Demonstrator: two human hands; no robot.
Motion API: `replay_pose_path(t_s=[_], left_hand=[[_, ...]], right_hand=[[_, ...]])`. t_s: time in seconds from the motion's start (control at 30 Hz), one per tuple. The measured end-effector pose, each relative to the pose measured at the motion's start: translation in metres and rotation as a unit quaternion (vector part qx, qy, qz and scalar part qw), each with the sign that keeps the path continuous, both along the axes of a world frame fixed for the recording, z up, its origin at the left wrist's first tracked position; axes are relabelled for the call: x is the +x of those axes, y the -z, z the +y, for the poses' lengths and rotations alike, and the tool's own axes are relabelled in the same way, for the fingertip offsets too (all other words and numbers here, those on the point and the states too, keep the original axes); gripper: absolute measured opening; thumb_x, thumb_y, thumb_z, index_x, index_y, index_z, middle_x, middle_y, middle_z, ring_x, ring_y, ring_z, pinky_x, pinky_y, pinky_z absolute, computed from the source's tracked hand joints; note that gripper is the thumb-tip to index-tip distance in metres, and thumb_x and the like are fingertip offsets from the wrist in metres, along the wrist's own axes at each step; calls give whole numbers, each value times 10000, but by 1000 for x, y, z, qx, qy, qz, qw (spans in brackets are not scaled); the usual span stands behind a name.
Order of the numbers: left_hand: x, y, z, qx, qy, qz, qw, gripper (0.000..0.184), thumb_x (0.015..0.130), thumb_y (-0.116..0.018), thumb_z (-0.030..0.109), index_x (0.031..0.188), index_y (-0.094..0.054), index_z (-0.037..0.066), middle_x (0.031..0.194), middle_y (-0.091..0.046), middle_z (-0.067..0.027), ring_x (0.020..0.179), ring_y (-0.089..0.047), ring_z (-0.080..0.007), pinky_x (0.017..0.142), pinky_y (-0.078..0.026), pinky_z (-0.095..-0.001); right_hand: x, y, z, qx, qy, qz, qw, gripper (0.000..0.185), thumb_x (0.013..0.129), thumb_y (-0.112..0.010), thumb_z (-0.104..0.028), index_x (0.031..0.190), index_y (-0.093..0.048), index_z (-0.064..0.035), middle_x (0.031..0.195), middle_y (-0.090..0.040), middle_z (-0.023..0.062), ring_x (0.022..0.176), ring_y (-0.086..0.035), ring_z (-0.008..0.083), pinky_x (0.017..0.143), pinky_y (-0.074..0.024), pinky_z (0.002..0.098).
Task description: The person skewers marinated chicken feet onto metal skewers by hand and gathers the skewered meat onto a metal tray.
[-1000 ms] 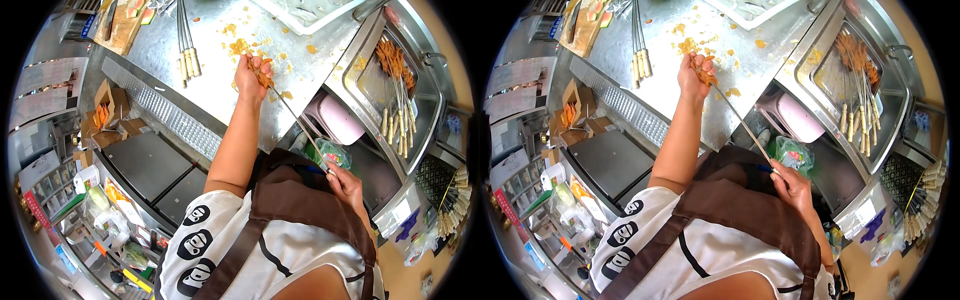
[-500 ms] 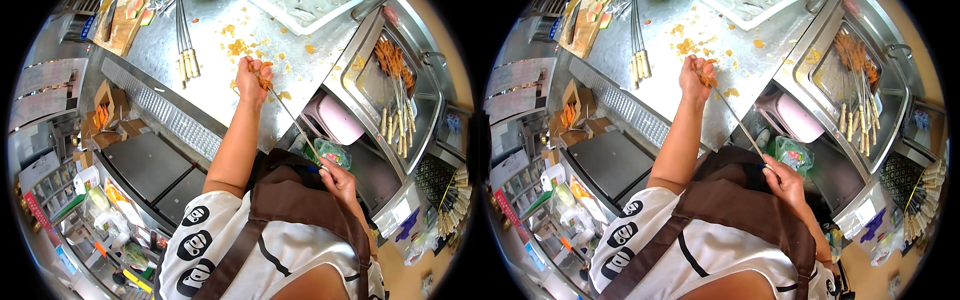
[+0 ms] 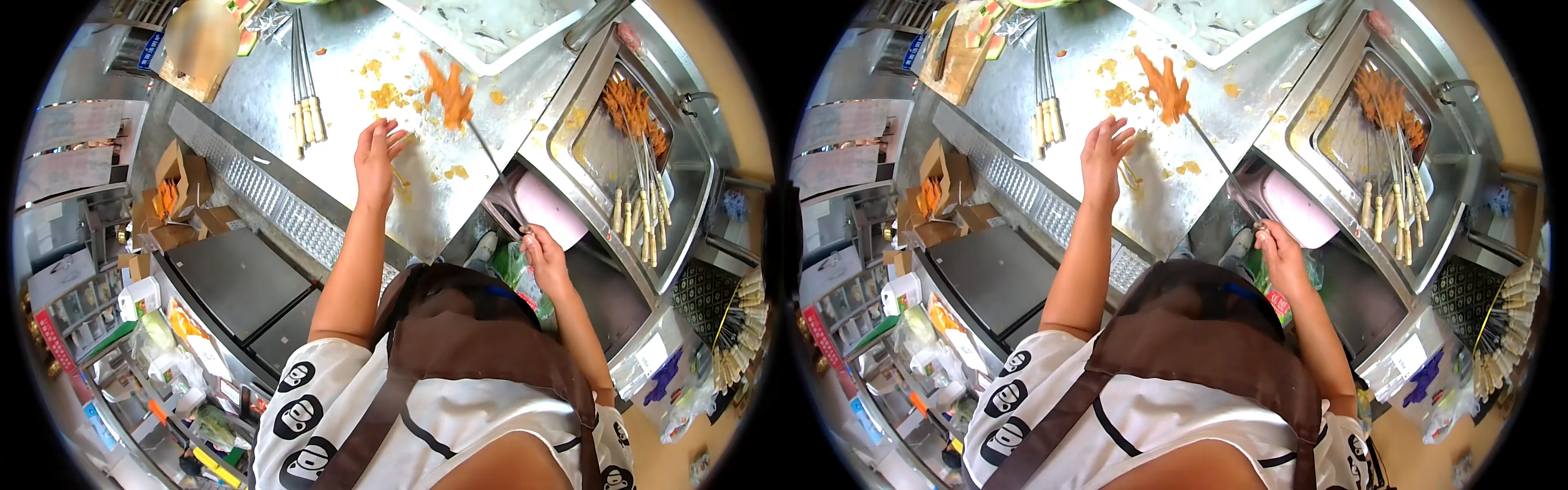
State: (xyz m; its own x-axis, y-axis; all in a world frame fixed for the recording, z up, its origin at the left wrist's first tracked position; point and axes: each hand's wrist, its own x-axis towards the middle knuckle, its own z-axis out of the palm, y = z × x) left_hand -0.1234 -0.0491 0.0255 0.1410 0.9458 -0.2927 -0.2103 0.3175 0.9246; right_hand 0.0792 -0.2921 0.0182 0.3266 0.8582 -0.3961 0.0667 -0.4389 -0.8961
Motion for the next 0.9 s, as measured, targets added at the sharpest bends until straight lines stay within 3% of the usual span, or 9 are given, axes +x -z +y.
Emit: replay_pose_path(t_s=[0.1, 0.3, 0.4, 0.5, 0.57, 0.63, 0.7, 0.83, 0.9], left_hand=[[-14, 14, -12, 9, -40, 43, 998, 321, 928, -419, 197, 1140, -452, -42, 1103, -538, -152, 968, -553, -206, 820, -451, -302], [-27, 39, -24, 90, -49, 100, 990, 251, 914, -434, 137, 1088, -485, -35, 1076, -536, -128, 973, -525, -197, 848, -427, -302], [-25, 35, -28, 279, 36, 441, 852, 350, 851, -491, 116, 1161, -444, -41, 1252, -387, -236, 1169, -373, -358, 986, -309, -417], [-17, 33, -35, 345, 57, 495, 795, 411, 838, -503, 125, 1204, -409, -38, 1286, -351, -250, 1215, -306, -397, 1019, -249, -437], [-16, 49, -36, 354, 89, 502, 784, 521, 804, -548, 167, 1240, -368, -55, 1312, -291, -302, 1233, -259, -440, 1031, -207, -468], [-11, 57, -39, 370, 111, 520, 762, 559, 833, -518, 211, 1283, -319, -55, 1341, -254, -305, 1247, -238, -440, 1042, -179, -470], [-2, 48, -39, 383, 135, 516, 754, 599, 834, -516, 235, 1286, -286, -84, 1342, -236, -316, 1242, -229, -450, 1037, -171, -485], [15, 41, -33, 412, 179, 525, 723, 681, 852, -497, 360, 1311, -248, -78, 1379, -161, -308, 1293, -136, -436, 1063, -113, -480], [25, 33, -31, 411, 181, 544, 709, 749, 828, -512, 413, 1320, -230, -76, 1385, -143, -309, 1302, -112, -430, 1066, -100, -481]], right_hand=[[17, 62, -5, -41, -8, -29, 999, 220, 924, -458, -192, 1021, -537, -11, 619, -446, -19, 553, -392, 58, 506, -345, 211], [11, 25, 15, 5, 20, 75, 997, 238, 929, -449, -223, 961, -558, -13, 588, -402, -17, 525, -363, 63, 474, -310, 210], [15, 37, 13, -34, 2, 100, 994, 245, 927, -451, -225, 962, -558, -7, 578, -407, -16, 509, -366, 64, 468, -313, 212], [11, 32, 13, -27, -10, 111, 993, 262, 927, -451, -247, 957, -565, -13, 569, -400, -18, 496, -355, 64, 460, -304, 216], [17, 56, 6, -102, -48, -21, 993, 268, 914, -472, -269, 959, -575, -26, 664, -526, 66, 613, -479, 144, 593, -415, 287], [15, 30, 4, -77, -47, -70, 994, 243, 904, -488, -248, 965, -572, -28, 737, -566, 97, 683, -504, 160, 661, -426, 302], [20, 15, -5, -15, -27, -27, 999, 220, 897, -497, -225, 950, -572, -25, 716, -557, 87, 678, -498, 144, 664, -424, 291], [56, -19, -59, -17, 39, -126, 991, 188, 875, -538, -184, 887, -578, -1, 682, -535, 38, 643, -477, 88, 605, -423, 249], [77, -11, -92, 6, 168, -78, 983, 146, 860, -564, -145, 832, -579, -3, 678, -520, -13, 629, -449, 62, 580, -407, 222]])
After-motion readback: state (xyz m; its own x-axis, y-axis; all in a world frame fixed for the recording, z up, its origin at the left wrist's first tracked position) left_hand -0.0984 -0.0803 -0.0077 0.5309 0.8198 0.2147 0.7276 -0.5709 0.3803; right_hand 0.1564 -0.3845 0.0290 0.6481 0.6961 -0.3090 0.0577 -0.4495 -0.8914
